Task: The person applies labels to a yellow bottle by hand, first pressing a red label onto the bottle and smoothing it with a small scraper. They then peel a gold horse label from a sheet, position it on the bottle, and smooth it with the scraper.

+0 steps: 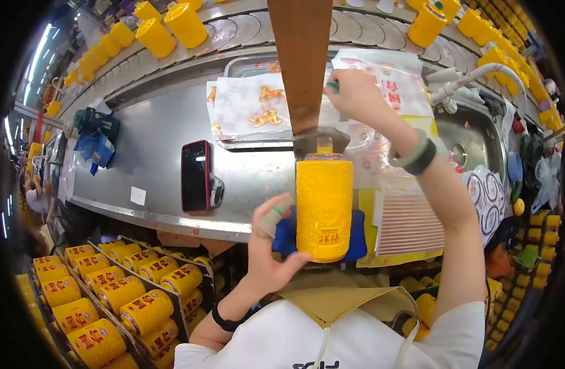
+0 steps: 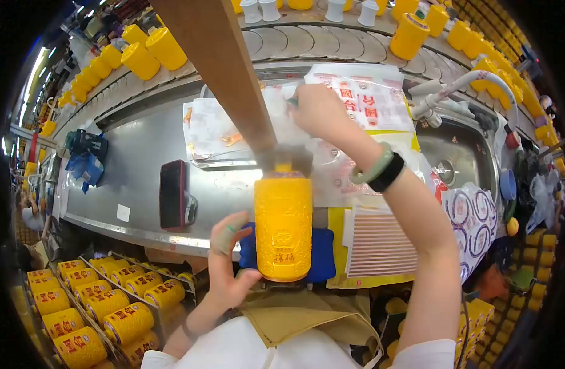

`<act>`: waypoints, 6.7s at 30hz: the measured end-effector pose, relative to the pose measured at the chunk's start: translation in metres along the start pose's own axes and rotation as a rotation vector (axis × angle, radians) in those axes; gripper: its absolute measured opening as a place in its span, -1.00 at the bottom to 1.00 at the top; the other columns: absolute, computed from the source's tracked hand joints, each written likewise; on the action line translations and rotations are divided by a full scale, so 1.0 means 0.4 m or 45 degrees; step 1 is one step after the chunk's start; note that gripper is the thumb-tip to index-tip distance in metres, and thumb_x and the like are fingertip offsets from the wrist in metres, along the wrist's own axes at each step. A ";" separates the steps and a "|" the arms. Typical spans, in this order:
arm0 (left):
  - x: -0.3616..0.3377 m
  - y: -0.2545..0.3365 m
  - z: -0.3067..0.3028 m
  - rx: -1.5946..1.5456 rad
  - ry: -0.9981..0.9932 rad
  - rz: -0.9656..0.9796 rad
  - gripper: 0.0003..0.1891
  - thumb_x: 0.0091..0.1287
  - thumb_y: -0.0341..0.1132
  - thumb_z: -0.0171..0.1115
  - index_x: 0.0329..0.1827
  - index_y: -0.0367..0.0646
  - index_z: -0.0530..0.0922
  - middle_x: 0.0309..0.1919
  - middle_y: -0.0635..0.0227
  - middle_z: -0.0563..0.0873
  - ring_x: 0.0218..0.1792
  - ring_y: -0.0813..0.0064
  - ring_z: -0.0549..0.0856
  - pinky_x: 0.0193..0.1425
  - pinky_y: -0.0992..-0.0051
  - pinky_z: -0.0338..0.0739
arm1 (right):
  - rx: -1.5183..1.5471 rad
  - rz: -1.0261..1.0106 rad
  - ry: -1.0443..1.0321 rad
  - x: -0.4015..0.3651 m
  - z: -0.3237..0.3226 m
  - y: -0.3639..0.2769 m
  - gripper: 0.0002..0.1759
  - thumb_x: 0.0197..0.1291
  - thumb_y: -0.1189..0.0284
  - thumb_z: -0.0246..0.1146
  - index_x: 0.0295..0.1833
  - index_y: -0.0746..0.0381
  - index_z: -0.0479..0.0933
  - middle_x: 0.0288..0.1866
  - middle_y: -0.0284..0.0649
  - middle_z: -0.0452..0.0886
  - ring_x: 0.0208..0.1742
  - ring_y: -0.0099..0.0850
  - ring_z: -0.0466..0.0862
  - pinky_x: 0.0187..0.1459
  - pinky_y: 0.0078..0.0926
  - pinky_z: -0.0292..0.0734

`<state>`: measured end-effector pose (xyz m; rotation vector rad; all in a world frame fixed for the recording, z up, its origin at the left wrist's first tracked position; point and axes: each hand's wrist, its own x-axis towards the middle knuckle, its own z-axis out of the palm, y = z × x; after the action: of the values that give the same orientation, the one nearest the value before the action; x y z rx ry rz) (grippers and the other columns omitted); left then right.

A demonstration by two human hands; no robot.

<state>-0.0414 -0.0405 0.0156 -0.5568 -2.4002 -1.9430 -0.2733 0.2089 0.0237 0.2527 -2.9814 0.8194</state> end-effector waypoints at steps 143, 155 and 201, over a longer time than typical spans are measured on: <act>0.110 0.032 0.081 -0.950 0.072 -0.636 -0.31 0.53 -0.41 0.27 0.61 -0.33 0.12 0.47 0.14 0.44 0.49 0.37 0.45 0.57 0.30 0.33 | 1.589 0.585 -0.026 -0.525 0.040 -0.145 -0.27 0.37 0.43 0.41 0.56 0.35 0.28 -0.21 -0.45 0.47 -0.12 -0.65 0.49 -0.03 -0.66 0.40; 0.099 0.031 0.079 -0.889 0.024 -0.561 -0.19 0.45 -0.46 0.34 0.65 -0.31 0.03 0.51 0.13 0.38 0.53 0.34 0.40 0.62 0.28 0.26 | 1.646 0.580 -0.049 -0.522 0.031 -0.146 -0.29 0.40 0.45 0.37 0.57 0.34 0.27 -0.20 -0.39 0.52 -0.13 -0.59 0.57 -0.01 -0.61 0.44; 0.089 0.018 0.068 -0.872 -0.051 -0.593 -0.18 0.46 -0.52 0.27 0.69 -0.30 -0.01 0.57 0.11 0.29 0.59 0.28 0.30 0.66 0.22 0.18 | 1.582 0.616 -0.034 -0.522 0.036 -0.141 -0.37 0.37 0.37 0.43 0.47 0.24 0.40 -0.24 -0.46 0.39 -0.16 -0.67 0.44 -0.06 -0.67 0.38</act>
<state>-0.0668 -0.0039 0.0240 -0.0080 -1.9514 -2.9889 -0.0578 0.1844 0.0229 -0.4605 -2.0908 2.5734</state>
